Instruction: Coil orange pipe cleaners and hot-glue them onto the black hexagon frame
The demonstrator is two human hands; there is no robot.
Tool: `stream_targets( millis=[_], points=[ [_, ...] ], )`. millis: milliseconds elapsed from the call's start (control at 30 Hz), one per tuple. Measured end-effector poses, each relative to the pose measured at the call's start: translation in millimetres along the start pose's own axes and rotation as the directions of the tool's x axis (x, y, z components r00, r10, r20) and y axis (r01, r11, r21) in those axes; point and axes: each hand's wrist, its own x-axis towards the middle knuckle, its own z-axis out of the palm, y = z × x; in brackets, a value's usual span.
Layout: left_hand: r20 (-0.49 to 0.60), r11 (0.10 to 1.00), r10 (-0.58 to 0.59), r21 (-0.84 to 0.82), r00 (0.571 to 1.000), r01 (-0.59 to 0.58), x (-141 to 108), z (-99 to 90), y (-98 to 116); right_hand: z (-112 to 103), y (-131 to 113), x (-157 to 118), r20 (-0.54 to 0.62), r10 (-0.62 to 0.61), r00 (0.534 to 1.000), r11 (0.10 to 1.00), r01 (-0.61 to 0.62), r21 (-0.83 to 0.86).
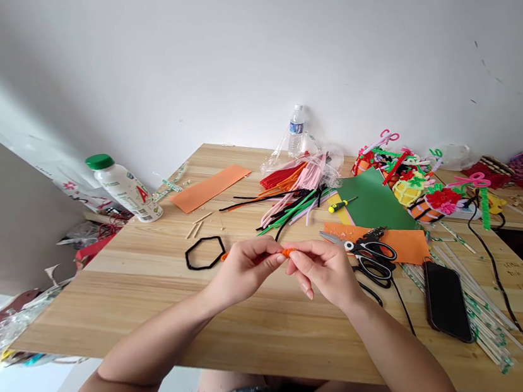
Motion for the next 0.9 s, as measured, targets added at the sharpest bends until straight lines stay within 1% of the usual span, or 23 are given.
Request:
stream_targets(
  millis=[167,267,367,433,500,533,567,600,633,667,700,767,833,867,900],
  points=[
    [0.092,0.996,-0.063,-0.051,0.994,0.068,1,-3.2,3,-2,-1,-1,0.043,-0.027,0.999,0.997,0.030,-0.071],
    [0.119,0.993,-0.086,-0.076,0.989,0.095,1,-4.5,4,-2,-1,0,0.075,-0.015,0.997,0.997,0.021,-0.075],
    [0.150,0.980,-0.126,-0.136,0.981,0.147,1,-4.7,4,-2,-2,1,0.098,0.009,0.995,0.998,-0.002,-0.069],
    [0.161,0.966,-0.144,-0.189,0.976,0.174,1,-3.6,2,-2,-2,1,0.094,0.023,0.995,0.997,-0.016,-0.073],
    [0.125,0.970,-0.129,-0.191,0.984,0.152,1,-1.4,-1,-2,-2,2,0.059,0.027,0.998,0.997,-0.023,-0.080],
    [0.078,0.983,-0.098,-0.147,0.992,0.109,1,0.1,-2,-2,-2,2,0.029,0.029,0.999,0.996,-0.027,-0.080],
    [0.012,0.997,-0.040,-0.065,0.999,0.041,1,1.8,-4,-1,-1,2,-0.007,0.032,0.999,0.997,-0.032,-0.075],
    [-0.056,0.998,0.047,0.046,0.997,-0.044,1,3.5,-7,0,-1,3,-0.044,0.038,0.998,0.997,-0.040,-0.061],
    [-0.111,0.976,0.153,0.170,0.982,-0.133,1,5.3,-9,2,1,3,-0.077,0.045,0.996,0.998,-0.048,-0.036],
    [-0.142,0.933,0.263,0.289,0.954,-0.214,0,7.0,-11,4,2,3,-0.104,0.053,0.993,0.999,-0.053,0.000],
    [-0.151,0.876,0.364,0.391,0.919,-0.282,0,8.8,-14,6,4,4,-0.122,0.063,0.991,0.997,-0.058,0.043],
    [-0.139,0.757,0.522,0.531,0.842,-0.382,0,12.0,-19,10,8,4,-0.143,0.087,0.986,0.988,-0.066,0.142],
    [-0.119,0.649,0.633,0.621,0.765,-0.440,0,14.5,-24,15,12,5,-0.156,0.101,0.982,0.970,-0.063,0.233],
    [-0.114,0.610,0.669,0.648,0.734,-0.456,0,15.1,-25,16,12,5,-0.163,0.103,0.981,0.963,-0.058,0.264],
    [-0.116,0.596,0.685,0.656,0.719,-0.463,1,15.0,-25,17,13,5,-0.172,0.100,0.980,0.958,-0.048,0.281]
  ],
)
